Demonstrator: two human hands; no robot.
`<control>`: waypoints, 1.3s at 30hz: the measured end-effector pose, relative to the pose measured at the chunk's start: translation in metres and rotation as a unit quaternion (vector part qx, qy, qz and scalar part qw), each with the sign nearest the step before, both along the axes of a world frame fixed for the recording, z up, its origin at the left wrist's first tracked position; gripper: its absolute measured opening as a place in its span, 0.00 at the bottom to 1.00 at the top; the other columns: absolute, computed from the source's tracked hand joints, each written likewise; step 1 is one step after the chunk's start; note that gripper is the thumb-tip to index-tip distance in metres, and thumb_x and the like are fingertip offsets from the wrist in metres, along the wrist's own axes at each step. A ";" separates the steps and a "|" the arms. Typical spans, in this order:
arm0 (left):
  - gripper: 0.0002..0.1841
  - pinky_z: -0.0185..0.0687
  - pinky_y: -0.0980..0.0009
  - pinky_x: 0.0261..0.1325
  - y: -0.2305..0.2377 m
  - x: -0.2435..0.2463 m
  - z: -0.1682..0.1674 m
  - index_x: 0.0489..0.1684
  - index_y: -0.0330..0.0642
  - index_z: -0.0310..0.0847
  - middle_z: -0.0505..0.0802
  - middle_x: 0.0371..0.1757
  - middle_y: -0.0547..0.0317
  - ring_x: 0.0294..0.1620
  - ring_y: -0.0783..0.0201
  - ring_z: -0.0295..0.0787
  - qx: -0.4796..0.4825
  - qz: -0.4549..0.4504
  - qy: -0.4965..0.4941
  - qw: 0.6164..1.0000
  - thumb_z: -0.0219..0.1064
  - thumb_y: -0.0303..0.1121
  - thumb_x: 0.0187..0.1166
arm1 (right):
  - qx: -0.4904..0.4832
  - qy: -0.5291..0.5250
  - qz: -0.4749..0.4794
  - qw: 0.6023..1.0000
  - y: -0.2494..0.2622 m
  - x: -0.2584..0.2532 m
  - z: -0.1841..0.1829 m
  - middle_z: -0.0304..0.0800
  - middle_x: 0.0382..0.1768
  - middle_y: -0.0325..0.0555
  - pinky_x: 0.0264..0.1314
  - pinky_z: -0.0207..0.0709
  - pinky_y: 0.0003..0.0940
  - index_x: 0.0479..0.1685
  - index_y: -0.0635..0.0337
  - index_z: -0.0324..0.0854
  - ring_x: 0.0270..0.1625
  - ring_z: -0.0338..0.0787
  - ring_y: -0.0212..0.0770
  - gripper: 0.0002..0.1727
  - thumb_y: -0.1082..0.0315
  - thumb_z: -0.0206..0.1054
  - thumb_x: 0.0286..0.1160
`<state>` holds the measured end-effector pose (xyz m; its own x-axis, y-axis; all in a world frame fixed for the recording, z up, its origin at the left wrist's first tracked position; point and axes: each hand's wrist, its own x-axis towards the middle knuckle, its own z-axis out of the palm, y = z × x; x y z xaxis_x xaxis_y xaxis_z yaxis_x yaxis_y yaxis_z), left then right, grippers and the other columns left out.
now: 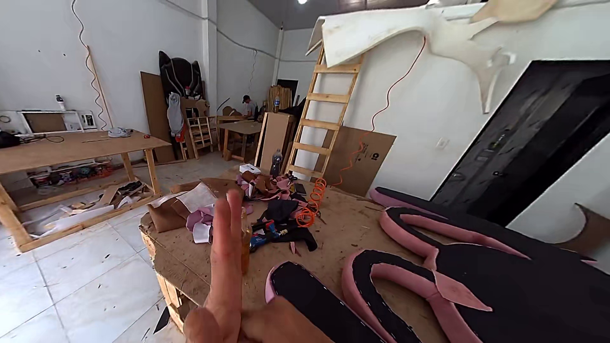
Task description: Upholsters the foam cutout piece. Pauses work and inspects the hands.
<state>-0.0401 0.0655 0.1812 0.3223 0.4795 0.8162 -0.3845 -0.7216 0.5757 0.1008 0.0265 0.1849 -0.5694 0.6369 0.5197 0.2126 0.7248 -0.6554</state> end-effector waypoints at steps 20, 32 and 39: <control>0.56 0.36 0.55 0.96 -0.006 0.007 0.004 0.97 0.40 0.28 0.42 0.98 0.56 0.98 0.64 0.31 -0.074 0.064 -0.049 0.994 0.25 0.78 0.77 | 0.196 -0.006 -0.201 0.960 -0.008 -0.017 -0.010 0.77 0.14 0.46 0.19 0.67 0.32 0.30 0.66 0.82 0.18 0.79 0.37 0.25 0.62 0.45 0.91; 0.36 0.91 0.59 0.59 -0.028 -0.028 -0.089 0.74 0.35 0.75 0.94 0.53 0.53 0.53 0.59 0.94 -0.203 -0.021 0.057 0.977 0.40 0.60 0.91 | 0.028 0.037 0.021 0.999 -0.020 0.074 -0.044 0.79 0.25 0.43 0.37 0.77 0.21 0.63 0.65 0.83 0.26 0.76 0.28 0.26 0.58 0.42 0.96; 0.29 0.89 0.74 0.35 -0.040 -0.034 -0.064 0.61 0.36 0.84 0.92 0.34 0.61 0.32 0.73 0.89 -0.178 -0.152 0.224 0.946 0.51 0.55 0.92 | 0.003 -0.103 0.091 0.990 -0.031 0.092 -0.046 0.80 0.27 0.41 0.29 0.69 0.24 0.70 0.55 0.83 0.26 0.75 0.29 0.25 0.57 0.43 0.93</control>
<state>-0.0743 0.0256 0.1174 0.7648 0.5280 0.3691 -0.2020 -0.3475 0.9157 0.1931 -0.0043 0.1392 -0.7690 0.5116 0.3832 0.2077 0.7670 -0.6071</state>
